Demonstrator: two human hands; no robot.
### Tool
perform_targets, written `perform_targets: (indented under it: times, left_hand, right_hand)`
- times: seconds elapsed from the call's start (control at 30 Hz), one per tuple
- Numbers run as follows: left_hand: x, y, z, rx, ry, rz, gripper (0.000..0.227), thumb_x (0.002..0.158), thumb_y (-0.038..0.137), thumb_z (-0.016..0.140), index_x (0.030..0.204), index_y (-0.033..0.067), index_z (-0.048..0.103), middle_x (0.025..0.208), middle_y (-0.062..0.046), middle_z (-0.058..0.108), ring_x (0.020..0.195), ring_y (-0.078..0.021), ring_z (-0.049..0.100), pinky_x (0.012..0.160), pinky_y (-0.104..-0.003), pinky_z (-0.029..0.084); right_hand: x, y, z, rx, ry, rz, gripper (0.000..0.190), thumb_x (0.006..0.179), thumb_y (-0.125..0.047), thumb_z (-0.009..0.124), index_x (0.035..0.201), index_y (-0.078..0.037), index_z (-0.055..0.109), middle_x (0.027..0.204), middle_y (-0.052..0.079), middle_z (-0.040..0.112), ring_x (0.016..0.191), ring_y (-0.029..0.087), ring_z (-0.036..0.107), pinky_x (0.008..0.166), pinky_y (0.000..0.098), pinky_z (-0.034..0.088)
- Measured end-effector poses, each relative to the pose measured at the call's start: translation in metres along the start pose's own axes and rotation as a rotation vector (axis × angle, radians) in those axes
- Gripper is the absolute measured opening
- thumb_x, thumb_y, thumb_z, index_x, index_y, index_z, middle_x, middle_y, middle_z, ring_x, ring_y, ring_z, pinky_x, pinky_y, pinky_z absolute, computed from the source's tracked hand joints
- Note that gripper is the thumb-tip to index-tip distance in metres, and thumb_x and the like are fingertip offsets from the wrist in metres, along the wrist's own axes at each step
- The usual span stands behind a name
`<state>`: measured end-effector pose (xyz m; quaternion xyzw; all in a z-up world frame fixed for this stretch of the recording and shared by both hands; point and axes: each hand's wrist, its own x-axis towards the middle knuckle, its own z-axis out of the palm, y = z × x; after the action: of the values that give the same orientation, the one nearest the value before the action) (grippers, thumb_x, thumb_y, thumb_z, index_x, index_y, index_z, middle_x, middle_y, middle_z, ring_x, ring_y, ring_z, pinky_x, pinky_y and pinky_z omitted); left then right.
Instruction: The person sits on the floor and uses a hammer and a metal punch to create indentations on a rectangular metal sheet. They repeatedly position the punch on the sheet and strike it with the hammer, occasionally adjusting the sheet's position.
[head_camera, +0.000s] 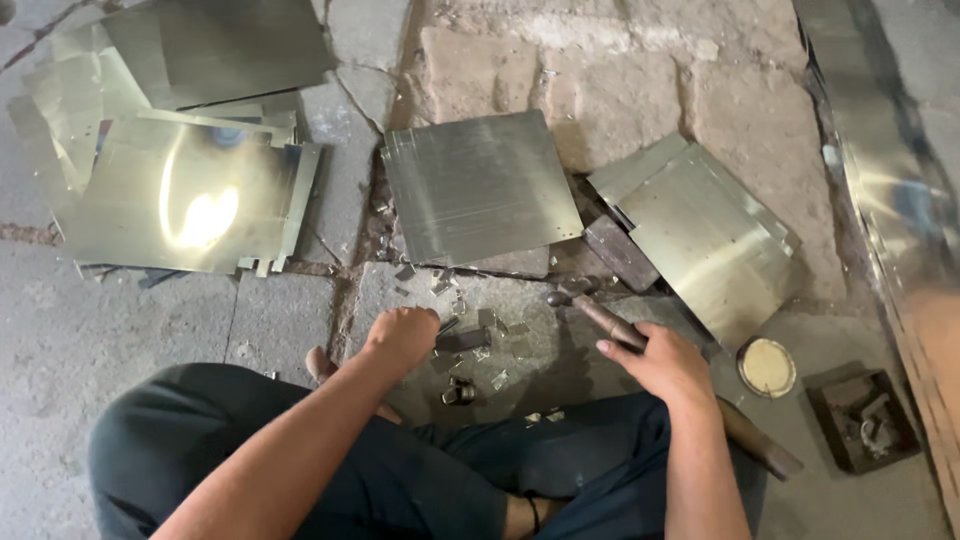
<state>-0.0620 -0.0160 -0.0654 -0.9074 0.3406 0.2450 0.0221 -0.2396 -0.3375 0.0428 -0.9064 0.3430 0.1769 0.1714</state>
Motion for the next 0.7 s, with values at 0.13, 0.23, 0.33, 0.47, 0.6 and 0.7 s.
perform_targets:
  times: [0.13, 0.23, 0.33, 0.47, 0.6, 0.7]
  left_hand:
    - [0.027, -0.021, 0.011, 0.032, -0.030, -0.007, 0.022, 0.096, 0.013, 0.060, 0.111, 0.0005, 0.068, 0.102, -0.018, 0.074, 0.091, -0.0287, 0.077, 0.075, -0.041, 0.065]
    - [0.039, -0.059, -0.033, -0.223, 0.267, 0.010, 0.030, 0.106, 0.019, 0.053, 0.126, -0.0027, 0.054, 0.096, -0.019, 0.072, 0.087, -0.0324, 0.073, 0.074, -0.043, 0.061]
    - [0.022, -0.077, -0.077, -0.857, 0.726, 0.196, 0.038, 0.105, 0.015, 0.062, 0.122, -0.0068, 0.036, 0.094, -0.014, 0.079, 0.087, -0.0361, 0.074, 0.075, -0.043, 0.055]
    - [0.008, -0.064, -0.098, -0.959, 0.854, 0.088, 0.060, 0.089, 0.016, 0.073, 0.136, -0.0027, 0.041, 0.091, -0.021, 0.073, 0.085, -0.0384, 0.073, 0.075, -0.044, 0.056]
    - [0.014, -0.061, -0.093, -0.882, 0.867, 0.135, 0.029, 0.094, 0.017, 0.074, 0.113, -0.0006, 0.063, 0.100, -0.023, 0.074, 0.096, -0.0423, 0.070, 0.080, -0.046, 0.055]
    - [0.018, -0.063, -0.090, -0.890, 0.850, 0.152, 0.030, 0.094, 0.018, 0.073, 0.115, -0.0003, 0.061, 0.101, -0.023, 0.072, 0.097, -0.0436, 0.068, 0.081, -0.048, 0.053]
  right_hand:
    - [0.000, 0.001, 0.001, -0.006, 0.005, 0.007, 0.067, 0.072, -0.073, 0.072, 0.109, -0.018, 0.077, 0.097, 0.014, 0.078, 0.097, 0.034, 0.074, 0.084, 0.0448, 0.056]
    - [0.002, -0.002, 0.004, -0.027, 0.008, 0.016, 0.067, 0.072, -0.072, 0.072, 0.110, -0.018, 0.076, 0.098, 0.014, 0.078, 0.097, 0.033, 0.074, 0.084, 0.0446, 0.056]
    - [0.004, -0.003, 0.005, -0.036, 0.025, -0.007, 0.067, 0.072, -0.072, 0.073, 0.112, -0.017, 0.077, 0.098, 0.015, 0.077, 0.097, 0.033, 0.074, 0.085, 0.0439, 0.056]
    - [0.007, -0.007, 0.007, -0.047, 0.017, 0.006, 0.068, 0.074, -0.070, 0.073, 0.114, -0.015, 0.077, 0.096, 0.015, 0.078, 0.094, 0.032, 0.075, 0.085, 0.0427, 0.056]
    - [0.006, -0.008, 0.009, -0.054, 0.029, 0.023, 0.067, 0.075, -0.069, 0.072, 0.116, -0.017, 0.077, 0.095, 0.015, 0.079, 0.094, 0.032, 0.076, 0.085, 0.0427, 0.056]
    - [0.006, -0.010, 0.009, -0.076, 0.039, 0.032, 0.067, 0.075, -0.069, 0.072, 0.116, -0.017, 0.077, 0.096, 0.015, 0.078, 0.094, 0.033, 0.075, 0.084, 0.0436, 0.056]
